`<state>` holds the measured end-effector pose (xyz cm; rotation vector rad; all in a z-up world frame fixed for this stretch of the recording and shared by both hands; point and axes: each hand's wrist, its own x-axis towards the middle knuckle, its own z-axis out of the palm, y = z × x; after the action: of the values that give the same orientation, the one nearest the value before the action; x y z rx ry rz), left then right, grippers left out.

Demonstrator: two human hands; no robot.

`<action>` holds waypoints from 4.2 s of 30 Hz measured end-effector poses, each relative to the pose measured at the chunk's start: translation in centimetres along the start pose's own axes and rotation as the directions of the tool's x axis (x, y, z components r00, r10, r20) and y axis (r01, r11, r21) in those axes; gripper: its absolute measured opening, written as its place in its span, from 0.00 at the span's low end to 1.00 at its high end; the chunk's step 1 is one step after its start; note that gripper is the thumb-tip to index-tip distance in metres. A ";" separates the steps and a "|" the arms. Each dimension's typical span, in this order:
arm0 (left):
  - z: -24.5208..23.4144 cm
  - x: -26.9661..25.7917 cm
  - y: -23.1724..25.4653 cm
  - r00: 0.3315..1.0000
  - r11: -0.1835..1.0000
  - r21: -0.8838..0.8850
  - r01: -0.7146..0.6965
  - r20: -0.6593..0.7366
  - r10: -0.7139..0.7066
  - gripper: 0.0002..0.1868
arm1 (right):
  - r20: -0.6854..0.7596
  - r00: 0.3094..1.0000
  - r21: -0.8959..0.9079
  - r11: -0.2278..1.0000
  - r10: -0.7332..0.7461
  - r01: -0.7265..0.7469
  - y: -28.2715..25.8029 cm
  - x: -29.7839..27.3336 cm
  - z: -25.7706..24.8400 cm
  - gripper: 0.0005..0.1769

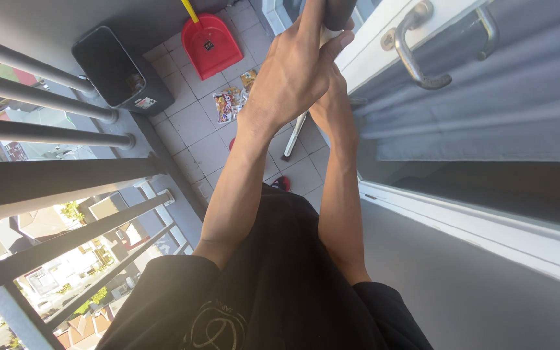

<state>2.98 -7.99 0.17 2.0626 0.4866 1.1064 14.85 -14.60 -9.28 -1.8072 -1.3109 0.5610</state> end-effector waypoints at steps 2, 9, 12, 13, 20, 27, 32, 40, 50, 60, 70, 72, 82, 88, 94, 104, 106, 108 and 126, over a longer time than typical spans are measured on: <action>-0.5 0.2 -0.6 1.000 1.000 0.027 0.009 -0.017 -0.008 0.27 | 0.013 1.000 -0.028 1.000 -0.001 0.001 -0.4 0.7 0.6 0.25; -1.3 2.6 -2.3 1.000 0.999 0.047 0.014 -0.004 -0.014 0.27 | 0.030 0.999 0.038 0.999 0.021 -0.022 -1.7 3.7 0.9 0.28; -1.4 3.4 -3.3 0.999 0.997 0.065 0.043 0.004 -0.043 0.27 | 0.050 0.995 0.010 0.996 0.084 -0.085 -0.7 5.2 1.8 0.26; -1.4 3.9 -3.8 0.998 0.995 0.079 0.054 0.011 -0.055 0.27 | 0.041 0.997 0.000 0.998 0.064 -0.064 -0.1 5.9 2.0 0.26; -2.2 6.0 -6.3 0.999 0.997 0.071 -0.032 -0.017 0.033 0.25 | 0.004 0.996 -0.044 0.995 -0.094 0.094 2.4 9.3 4.1 0.28; -3.7 7.5 -7.6 1.000 0.992 0.125 0.021 -0.014 -0.020 0.28 | 0.022 1.000 0.003 1.000 0.017 -0.017 0.6 11.7 5.0 0.26; -5.1 8.5 -8.2 0.999 0.990 0.136 -0.022 -0.044 0.028 0.30 | 0.038 0.999 -0.003 1.000 0.001 -0.001 2.3 13.7 6.7 0.23; -6.8 8.8 -10.3 0.999 0.995 0.090 -0.036 -0.030 0.039 0.27 | 0.073 0.997 -0.025 1.000 0.006 -0.004 -0.7 14.5 6.9 0.25; -8.4 8.6 -10.4 0.996 0.993 0.108 -0.057 -0.062 0.064 0.28 | 0.055 0.992 -0.017 0.993 -0.113 0.114 -3.4 14.8 6.6 0.27; -6.9 7.8 -9.4 0.978 0.994 0.107 -0.001 -0.205 0.023 0.34 | 0.175 0.978 0.042 0.993 -0.116 0.110 -4.4 15.2 4.9 0.31; -4.0 6.3 -9.1 0.940 0.976 0.109 0.186 -0.308 -0.145 0.26 | 0.238 0.921 0.102 0.950 -0.310 0.294 -1.1 15.1 3.4 0.32; -3.4 5.9 -9.3 0.934 0.973 0.138 0.184 -0.333 -0.129 0.26 | 0.255 0.903 0.136 0.937 -0.346 0.321 -0.5 15.1 3.3 0.33; 0.3 4.6 -7.5 0.905 0.967 0.200 0.155 -0.422 -0.058 0.21 | 0.327 0.841 0.120 0.902 -0.430 0.415 2.6 14.5 1.8 0.35; 2.3 4.3 -5.8 0.880 0.944 0.255 0.210 -0.471 -0.069 0.24 | 0.328 0.824 0.192 0.886 -0.463 0.421 2.8 13.1 0.0 0.35; 2.8 4.1 -5.5 0.865 0.942 0.244 0.228 -0.495 -0.081 0.21 | 0.334 0.829 0.188 0.894 -0.448 0.408 4.3 13.2 0.6 0.34; 2.2 4.7 -5.7 0.863 0.942 0.237 0.239 -0.496 -0.095 0.17 | 0.373 0.867 0.122 0.944 -0.330 0.307 4.0 14.1 1.7 0.31; 2.0 4.9 -6.7 0.868 0.937 0.266 0.226 -0.491 -0.070 0.20 | 0.344 0.843 0.167 0.910 -0.414 0.379 4.4 14.7 2.2 0.33; 1.7 4.8 -7.2 0.867 0.941 0.245 0.235 -0.489 -0.089 0.18 | 0.344 0.854 0.160 0.920 -0.391 0.358 4.2 14.8 2.5 0.31; -3.4 6.1 -10.5 0.869 0.934 0.264 0.240 -0.486 -0.086 0.17 | 0.358 0.848 0.152 0.920 -0.391 0.361 2.2 18.4 7.2 0.30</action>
<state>3.67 4.15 -3.18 1.9553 1.1282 1.5055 17.37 4.69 -13.25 -1.3581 -1.8293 0.7569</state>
